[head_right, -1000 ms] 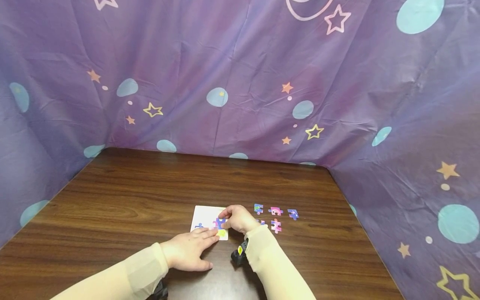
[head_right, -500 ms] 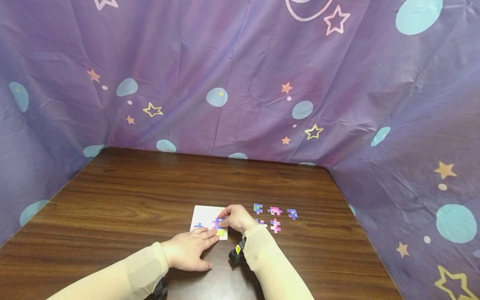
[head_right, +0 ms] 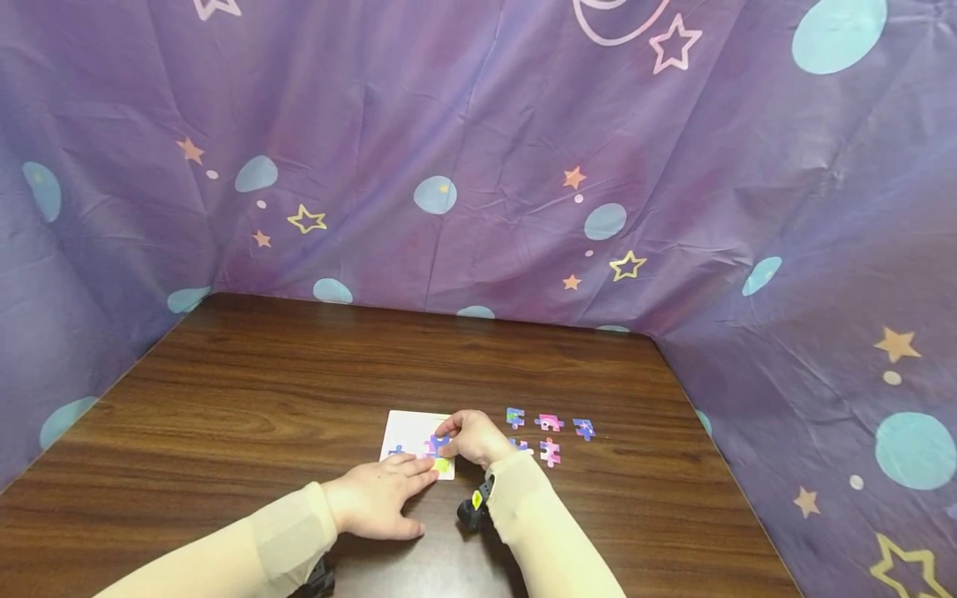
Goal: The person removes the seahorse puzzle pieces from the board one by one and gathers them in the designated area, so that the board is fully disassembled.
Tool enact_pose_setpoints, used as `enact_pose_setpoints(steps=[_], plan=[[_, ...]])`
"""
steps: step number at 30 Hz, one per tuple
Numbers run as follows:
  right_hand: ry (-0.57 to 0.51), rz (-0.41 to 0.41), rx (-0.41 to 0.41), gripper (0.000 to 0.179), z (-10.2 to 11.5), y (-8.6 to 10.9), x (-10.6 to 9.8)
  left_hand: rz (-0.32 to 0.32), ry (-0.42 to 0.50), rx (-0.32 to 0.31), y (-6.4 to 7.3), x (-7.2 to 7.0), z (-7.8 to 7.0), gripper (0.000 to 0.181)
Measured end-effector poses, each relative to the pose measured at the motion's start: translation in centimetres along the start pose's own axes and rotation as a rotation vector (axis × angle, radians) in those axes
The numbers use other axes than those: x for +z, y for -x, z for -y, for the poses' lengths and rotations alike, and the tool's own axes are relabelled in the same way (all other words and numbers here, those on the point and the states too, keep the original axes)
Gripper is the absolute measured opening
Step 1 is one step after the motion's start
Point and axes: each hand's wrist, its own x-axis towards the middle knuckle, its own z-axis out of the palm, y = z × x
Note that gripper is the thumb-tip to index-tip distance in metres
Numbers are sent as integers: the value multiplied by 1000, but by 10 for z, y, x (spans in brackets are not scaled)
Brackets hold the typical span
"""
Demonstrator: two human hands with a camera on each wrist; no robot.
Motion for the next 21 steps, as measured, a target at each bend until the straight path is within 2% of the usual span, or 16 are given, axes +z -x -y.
enact_pose_setpoints(steps=[14,21], plan=[[5,-40,-16,29,-1,3,2,-15,-10,-1,0,2,-1,74],[-35,-44,-27,30,-3,2,0,-14,-11,1,0,1,-1,74]])
